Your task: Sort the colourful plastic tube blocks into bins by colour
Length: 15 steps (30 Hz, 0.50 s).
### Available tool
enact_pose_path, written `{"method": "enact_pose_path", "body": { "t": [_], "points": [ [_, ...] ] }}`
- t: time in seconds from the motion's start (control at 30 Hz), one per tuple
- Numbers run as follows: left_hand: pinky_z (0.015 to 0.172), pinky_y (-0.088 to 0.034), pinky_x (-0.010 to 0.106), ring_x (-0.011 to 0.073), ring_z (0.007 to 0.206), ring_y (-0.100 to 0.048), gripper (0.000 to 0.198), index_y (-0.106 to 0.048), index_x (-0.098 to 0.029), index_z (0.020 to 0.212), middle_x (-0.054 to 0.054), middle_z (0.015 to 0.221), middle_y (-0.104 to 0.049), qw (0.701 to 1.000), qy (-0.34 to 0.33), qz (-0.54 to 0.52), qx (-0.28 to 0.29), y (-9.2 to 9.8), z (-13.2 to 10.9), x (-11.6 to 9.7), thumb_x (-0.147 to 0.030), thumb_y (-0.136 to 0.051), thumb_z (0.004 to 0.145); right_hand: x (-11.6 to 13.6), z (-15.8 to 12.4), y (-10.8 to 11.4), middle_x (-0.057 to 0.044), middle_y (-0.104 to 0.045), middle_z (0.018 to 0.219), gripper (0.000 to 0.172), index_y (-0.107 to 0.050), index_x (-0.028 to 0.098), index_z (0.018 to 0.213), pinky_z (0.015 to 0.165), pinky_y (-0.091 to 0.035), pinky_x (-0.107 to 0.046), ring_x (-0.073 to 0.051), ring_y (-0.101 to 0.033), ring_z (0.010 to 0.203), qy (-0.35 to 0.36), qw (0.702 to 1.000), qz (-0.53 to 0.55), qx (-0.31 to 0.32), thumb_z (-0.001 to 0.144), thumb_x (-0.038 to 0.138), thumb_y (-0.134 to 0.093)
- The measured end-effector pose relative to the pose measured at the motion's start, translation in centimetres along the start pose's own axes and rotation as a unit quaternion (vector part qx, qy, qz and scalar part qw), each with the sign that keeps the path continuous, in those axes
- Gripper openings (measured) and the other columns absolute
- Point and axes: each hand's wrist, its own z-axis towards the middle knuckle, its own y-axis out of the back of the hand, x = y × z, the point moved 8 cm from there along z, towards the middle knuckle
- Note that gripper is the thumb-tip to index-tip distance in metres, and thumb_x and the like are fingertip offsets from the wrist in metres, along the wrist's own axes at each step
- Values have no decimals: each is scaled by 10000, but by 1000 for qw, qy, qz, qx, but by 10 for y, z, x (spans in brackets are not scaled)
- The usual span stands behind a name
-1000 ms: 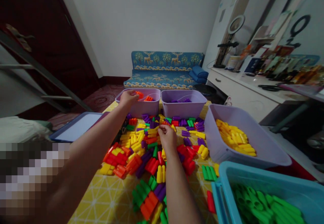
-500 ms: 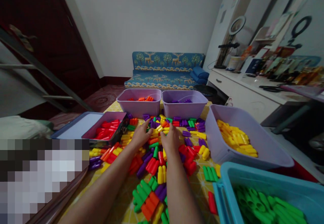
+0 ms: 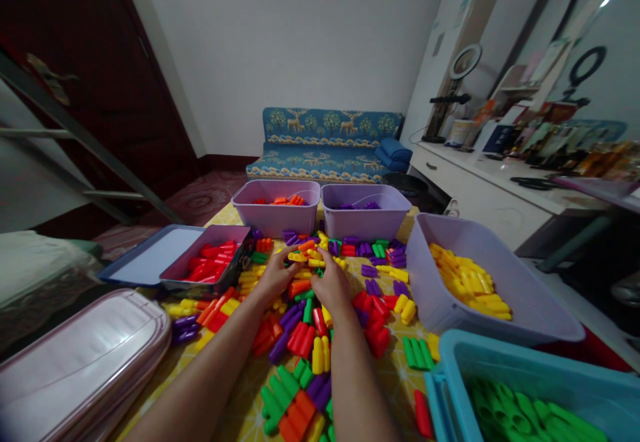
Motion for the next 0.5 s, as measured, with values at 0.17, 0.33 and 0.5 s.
{"method": "enact_pose_path", "body": {
  "t": [0.17,0.33,0.5],
  "points": [
    [680,-518,271,206,830,-662,329,-691,-131,1017,90,958,-722,1000,4,-20,-4,2,1,1,-262,-631,721,-2,4,-2,-53,-627,1208,584,-539,245,1248,953,-453,-374,-214,-591,1083,18,993,112,-30,670,169,-564],
    [727,-522,275,199,840,-667,330,-687,-133,1007,81,961,-722,999,-14,-17,-24,8,-3,-11,-255,-664,701,-1,6,-6,-52,-639,1192,533,-565,237,1219,956,-459,-379,-208,-596,1077,41,988,149,-21,688,194,-559],
    [825,-520,306,204,950,-656,357,-656,-156,1054,89,1036,-702,998,-33,-20,-54,12,-7,-20,-156,-638,697,10,3,8,-74,-616,1222,498,-590,207,1178,1011,-413,-395,-216,-557,1136,73,987,126,-72,683,175,-547]
  ]
}}
